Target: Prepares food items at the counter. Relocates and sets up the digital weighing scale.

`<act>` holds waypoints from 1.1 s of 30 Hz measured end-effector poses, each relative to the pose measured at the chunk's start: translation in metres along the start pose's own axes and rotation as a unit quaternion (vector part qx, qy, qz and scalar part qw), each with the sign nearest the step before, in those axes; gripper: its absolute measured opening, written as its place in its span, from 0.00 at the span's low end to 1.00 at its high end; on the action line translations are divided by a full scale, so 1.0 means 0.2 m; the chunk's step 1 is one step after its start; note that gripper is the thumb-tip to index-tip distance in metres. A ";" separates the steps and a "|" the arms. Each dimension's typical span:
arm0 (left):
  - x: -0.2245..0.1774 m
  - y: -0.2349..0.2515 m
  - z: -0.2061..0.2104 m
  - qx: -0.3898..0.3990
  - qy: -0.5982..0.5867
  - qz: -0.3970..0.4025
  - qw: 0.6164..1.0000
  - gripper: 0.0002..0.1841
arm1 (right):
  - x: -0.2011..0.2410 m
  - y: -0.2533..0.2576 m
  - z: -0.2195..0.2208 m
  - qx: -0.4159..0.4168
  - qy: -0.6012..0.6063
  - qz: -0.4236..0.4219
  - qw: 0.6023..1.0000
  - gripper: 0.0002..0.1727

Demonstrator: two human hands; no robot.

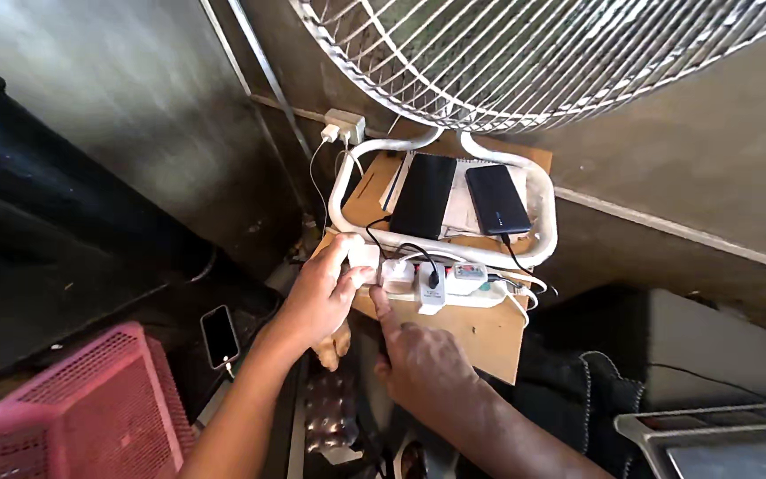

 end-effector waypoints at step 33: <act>-0.08 -0.13 0.07 -0.019 0.122 0.042 0.991 0.22 | -0.39 -0.16 0.07 -0.379 0.111 -0.129 0.910 0.33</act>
Point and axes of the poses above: each hand's wrist, its own y-axis towards the middle knuckle, its own z-axis out of the palm, x = y × z, the point moved 1 cm from there along y, towards the middle knuckle, and after that the axes turned 8 degrees about z, right-handed, at the moved point
